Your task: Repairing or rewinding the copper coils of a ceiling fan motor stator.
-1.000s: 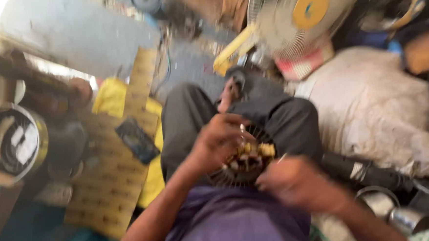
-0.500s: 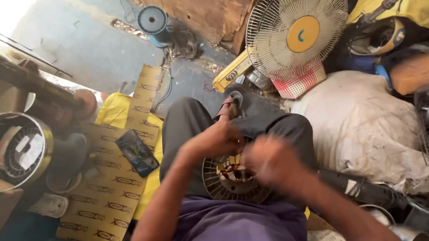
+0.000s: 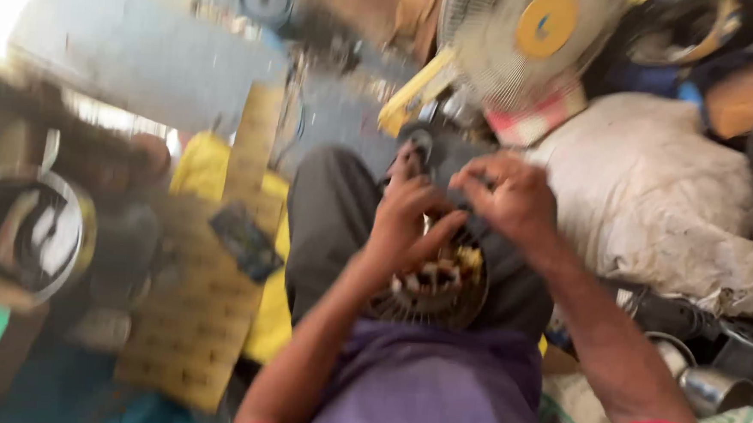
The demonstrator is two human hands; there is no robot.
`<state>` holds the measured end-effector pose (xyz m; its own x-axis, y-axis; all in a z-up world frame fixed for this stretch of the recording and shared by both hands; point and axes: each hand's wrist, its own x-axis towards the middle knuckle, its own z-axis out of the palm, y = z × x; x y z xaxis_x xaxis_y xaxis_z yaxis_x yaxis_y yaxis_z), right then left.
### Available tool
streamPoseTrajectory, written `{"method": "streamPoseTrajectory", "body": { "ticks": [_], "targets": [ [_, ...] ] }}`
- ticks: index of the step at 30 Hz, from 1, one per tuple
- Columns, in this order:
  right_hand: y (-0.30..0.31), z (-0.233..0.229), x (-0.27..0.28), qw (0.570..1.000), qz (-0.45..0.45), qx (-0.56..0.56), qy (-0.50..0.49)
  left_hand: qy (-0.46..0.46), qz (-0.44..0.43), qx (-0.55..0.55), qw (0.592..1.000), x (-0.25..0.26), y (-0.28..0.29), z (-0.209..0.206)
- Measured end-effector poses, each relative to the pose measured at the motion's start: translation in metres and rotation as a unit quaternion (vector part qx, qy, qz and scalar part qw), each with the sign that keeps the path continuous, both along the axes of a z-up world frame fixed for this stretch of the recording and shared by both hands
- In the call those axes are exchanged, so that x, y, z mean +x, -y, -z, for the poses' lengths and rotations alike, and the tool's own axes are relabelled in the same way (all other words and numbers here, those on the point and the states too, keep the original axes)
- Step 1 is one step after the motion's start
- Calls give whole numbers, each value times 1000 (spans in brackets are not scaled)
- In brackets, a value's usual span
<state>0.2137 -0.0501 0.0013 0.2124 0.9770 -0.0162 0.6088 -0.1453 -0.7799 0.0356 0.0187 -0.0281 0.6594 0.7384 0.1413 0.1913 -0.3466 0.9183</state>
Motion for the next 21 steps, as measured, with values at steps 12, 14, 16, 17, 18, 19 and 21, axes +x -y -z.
{"method": "streamPoseTrajectory", "body": {
  "ticks": [12, 14, 16, 17, 18, 19, 21],
  "targets": [
    [33, 0, 25, 983, -111, 18, 142, -18, 118, 392, 912, -51, 41, -41],
    [23, 55, 28, 990, -91, 39, 106, 74, 73, 195, 975, -43, 36, -26],
    [5, 57, 30, 992, -89, 51, 70, 157, 13, -25, 987, -23, 20, -15],
    [-2, 35, 23, 994, -60, 61, 73, 96, -12, 5, 995, -13, 12, -13],
    [-9, 14, 14, 994, -31, 71, 76, 34, -36, 33, 998, -4, 5, -10],
    [-4, 7, 5, 994, -41, 71, 73, 32, -46, 33, 998, -6, -5, 4],
    [2, -11, -5, 938, -159, 135, 279, -148, 144, 48, 977, -2, -34, 29]
  ]
}}
